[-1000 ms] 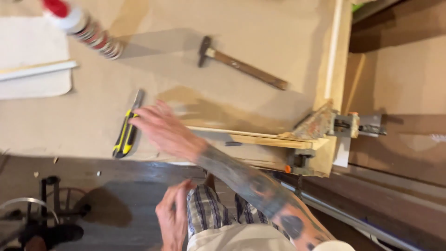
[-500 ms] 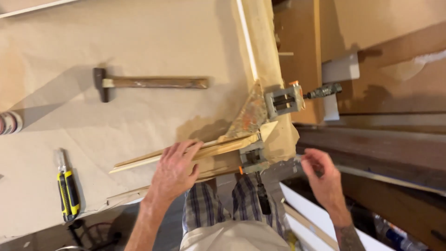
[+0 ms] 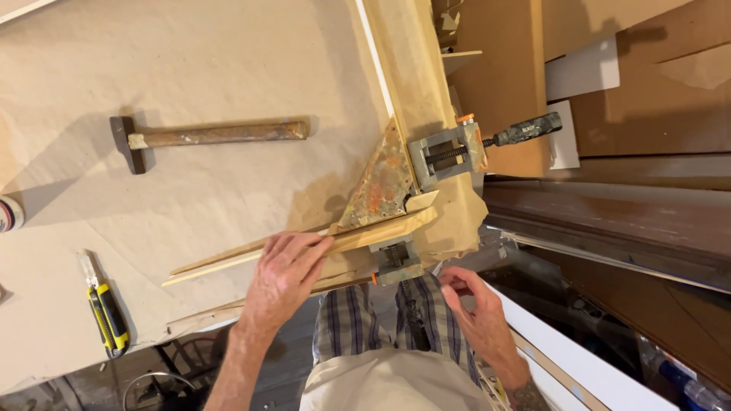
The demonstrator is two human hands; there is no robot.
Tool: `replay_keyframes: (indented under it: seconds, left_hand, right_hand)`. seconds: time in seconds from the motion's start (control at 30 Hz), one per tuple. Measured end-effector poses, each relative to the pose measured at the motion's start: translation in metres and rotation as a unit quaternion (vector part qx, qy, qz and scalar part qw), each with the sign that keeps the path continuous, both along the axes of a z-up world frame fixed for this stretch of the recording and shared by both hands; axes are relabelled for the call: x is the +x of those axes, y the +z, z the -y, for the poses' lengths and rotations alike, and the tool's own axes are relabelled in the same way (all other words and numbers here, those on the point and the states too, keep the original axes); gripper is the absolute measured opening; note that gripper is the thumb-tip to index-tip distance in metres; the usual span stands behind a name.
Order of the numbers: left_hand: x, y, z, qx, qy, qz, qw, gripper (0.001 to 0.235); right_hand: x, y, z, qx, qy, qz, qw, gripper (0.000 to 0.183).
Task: Assembling a wooden frame by applying glue to joints, clamping them in a corner jig, and securing them with a hammer.
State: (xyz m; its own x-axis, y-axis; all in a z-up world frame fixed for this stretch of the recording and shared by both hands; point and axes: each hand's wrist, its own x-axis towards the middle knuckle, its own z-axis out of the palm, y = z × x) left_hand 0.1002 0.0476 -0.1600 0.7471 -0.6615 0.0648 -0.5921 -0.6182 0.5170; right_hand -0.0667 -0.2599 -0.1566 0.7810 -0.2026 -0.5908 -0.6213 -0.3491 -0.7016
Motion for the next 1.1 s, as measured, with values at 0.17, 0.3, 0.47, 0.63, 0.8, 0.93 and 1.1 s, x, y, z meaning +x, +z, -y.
replay_keyframes:
  seconds: [0.17,0.3,0.47,0.63,0.8,0.93,1.1]
  left_hand:
    - [0.006,-0.005,-0.013,-0.025,0.066,-0.071,0.995,0.024]
    - [0.026,-0.004,-0.032,0.041,0.056,-0.16,0.985,0.036]
    - [0.055,0.01,-0.022,0.058,0.052,-0.335,0.939,0.025]
    - [0.066,0.02,-0.007,0.086,0.116,-0.445,0.884,0.035]
    - [0.059,0.016,-0.004,0.02,0.139,-0.441,0.886,0.034]
    - [0.039,0.022,0.02,-0.014,0.033,-0.116,0.993,0.023]
    - [-0.005,0.013,0.072,0.04,-0.09,0.116,0.988,0.078]
  right_hand:
    - [-0.025,-0.013,-0.001,0.005,0.007,0.001,1.0,0.044]
    - [-0.046,-0.01,-0.018,0.03,0.028,0.007,0.999,0.047]
    - [-0.063,-0.013,-0.037,0.016,0.053,-0.004,0.998,0.064]
    - [-0.066,-0.015,-0.043,0.015,0.031,-0.025,0.999,0.065]
    - [-0.059,-0.002,-0.048,0.019,0.009,-0.075,0.997,0.066]
    - [-0.07,-0.008,-0.057,0.002,-0.01,-0.092,0.996,0.074]
    - [-0.071,-0.005,-0.075,-0.026,-0.104,-0.113,0.988,0.058]
